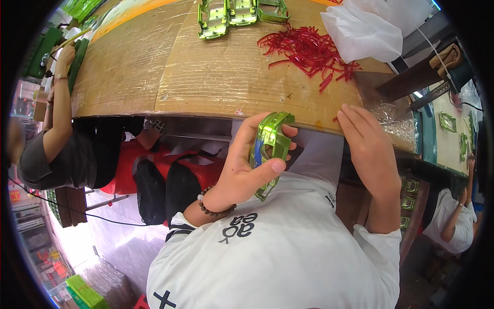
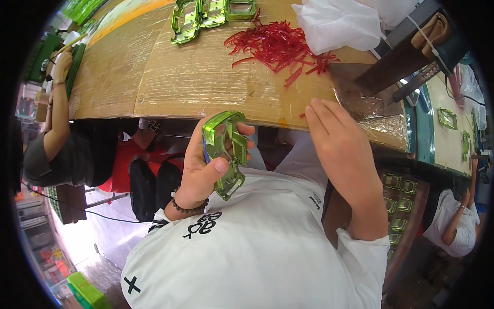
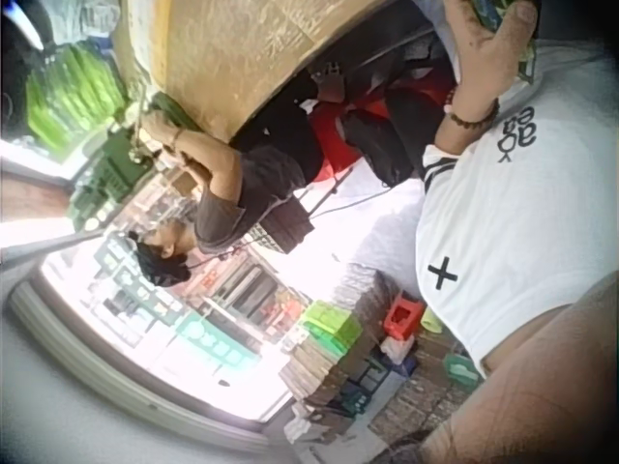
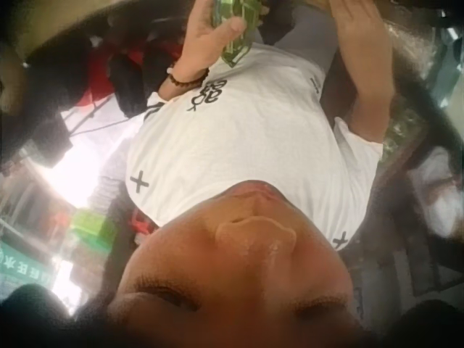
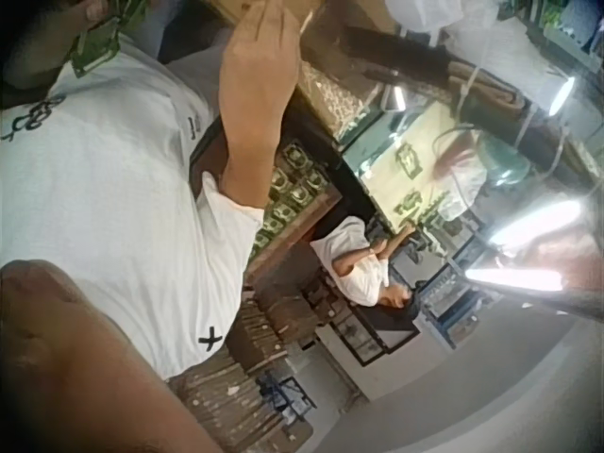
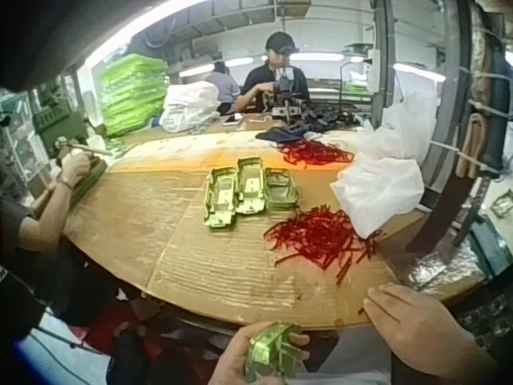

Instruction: The person repeatedly picks up green translucent plastic frames and red plastic strips from a wooden table. They insert the red strips into the slots of the green frames by hand, then place the assembled units back on the table. The process is repeated continuously throughout the clip.

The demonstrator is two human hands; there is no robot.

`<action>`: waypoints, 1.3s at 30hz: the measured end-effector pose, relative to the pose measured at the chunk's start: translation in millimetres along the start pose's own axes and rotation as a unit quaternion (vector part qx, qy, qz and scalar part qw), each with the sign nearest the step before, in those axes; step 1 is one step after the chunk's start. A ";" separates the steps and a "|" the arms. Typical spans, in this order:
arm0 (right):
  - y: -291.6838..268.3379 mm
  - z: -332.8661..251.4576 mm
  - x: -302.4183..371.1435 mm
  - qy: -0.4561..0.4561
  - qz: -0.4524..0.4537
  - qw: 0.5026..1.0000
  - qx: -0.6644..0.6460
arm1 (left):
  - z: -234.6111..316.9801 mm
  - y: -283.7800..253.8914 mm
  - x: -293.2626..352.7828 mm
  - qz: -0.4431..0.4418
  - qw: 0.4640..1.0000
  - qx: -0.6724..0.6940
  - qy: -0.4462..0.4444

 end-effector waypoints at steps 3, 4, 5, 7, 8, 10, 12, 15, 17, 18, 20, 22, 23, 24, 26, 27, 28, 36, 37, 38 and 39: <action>-1.4 -2.9 6.5 -0.001 0.018 0.999 -0.035 | -1.5 1.7 -0.5 0.003 1.000 -0.003 -0.015; -2.5 -3.2 7.4 -0.001 0.029 0.998 -0.052 | -2.7 2.4 -0.8 0.006 1.000 -0.021 -0.008; -1.8 -1.2 10.3 -0.033 0.062 0.996 -0.054 | -4.6 3.1 -1.0 0.009 0.999 -0.038 -0.002; 4.3 6.8 18.4 -0.098 0.130 0.985 -0.055 | -5.8 4.4 -1.9 0.005 0.997 -0.077 0.015; 4.7 8.2 20.5 -0.082 0.150 0.981 -0.097 | -5.7 5.4 -2.4 -0.002 0.995 -0.098 0.025; 3.9 9.5 26.4 -0.048 0.189 0.964 -0.182 | -7.1 5.9 -4.4 -0.008 0.984 -0.165 0.062; 1.6 5.2 29.4 0.038 0.244 0.830 -0.500 | -11.9 5.6 -5.9 -0.008 0.961 -0.252 0.115; -3.3 -19.3 11.9 0.146 0.235 0.634 -0.722 | -6.7 14.7 -8.3 -0.024 0.917 -0.361 0.169; -0.8 -25.1 0.1 0.188 0.170 0.576 -0.777 | -7.2 19.9 -7.5 -0.026 0.912 -0.374 0.165; 0.3 -23.9 -2.6 0.163 0.139 0.583 -0.784 | -7.3 21.1 -7.5 -0.032 0.911 -0.376 0.167; 2.6 -21.1 -4.3 0.167 0.146 0.586 -0.779 | -5.2 23.4 -8.0 -0.036 0.900 -0.395 0.180; 2.6 -21.1 -4.3 0.179 0.153 0.574 -0.784 | -4.9 25.6 -8.5 -0.037 0.905 -0.390 0.167; 1.1 -23.0 -5.5 0.188 0.157 0.559 -0.792 | -5.3 26.1 -8.6 -0.037 0.907 -0.387 0.160; 0.5 -23.5 -5.7 0.196 0.161 0.545 -0.799 | -5.8 26.5 -8.7 -0.036 0.906 -0.388 0.163; 2.1 -21.5 -4.5 0.200 0.133 0.548 -0.801 | -7.1 26.9 -9.0 -0.033 0.905 -0.389 0.170; 2.9 -19.6 -3.6 0.202 0.119 0.549 -0.802 | -7.8 26.9 -8.8 -0.034 0.907 -0.385 0.169; 3.7 -17.6 -3.1 0.212 0.103 0.535 -0.811 | -8.6 26.8 -8.6 -0.034 0.908 -0.381 0.168; 6.3 -14.4 -7.0 0.254 0.044 0.554 -0.792 | -9.0 27.3 -7.5 -0.048 0.916 -0.379 0.120; 7.7 -14.5 -7.2 0.246 0.053 0.572 -0.781 | -9.1 27.4 -7.3 -0.047 0.915 -0.383 0.121; 10.8 -14.6 -6.6 0.237 0.062 0.591 -0.769 | -9.1 27.5 -7.0 -0.047 0.913 -0.386 0.121; 11.9 -14.5 -6.5 0.228 0.071 0.609 -0.757 | -8.9 27.7 -7.0 -0.047 0.912 -0.389 0.119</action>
Point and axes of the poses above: each hand's wrist, its own x-axis away from the middle knuckle, its own y-axis out of the palm, z = x × y, the point moved 4 cm from there along -x, towards the middle knuckle, and after that the axes turned 5 degrees about -x, right-handed, at the moved point
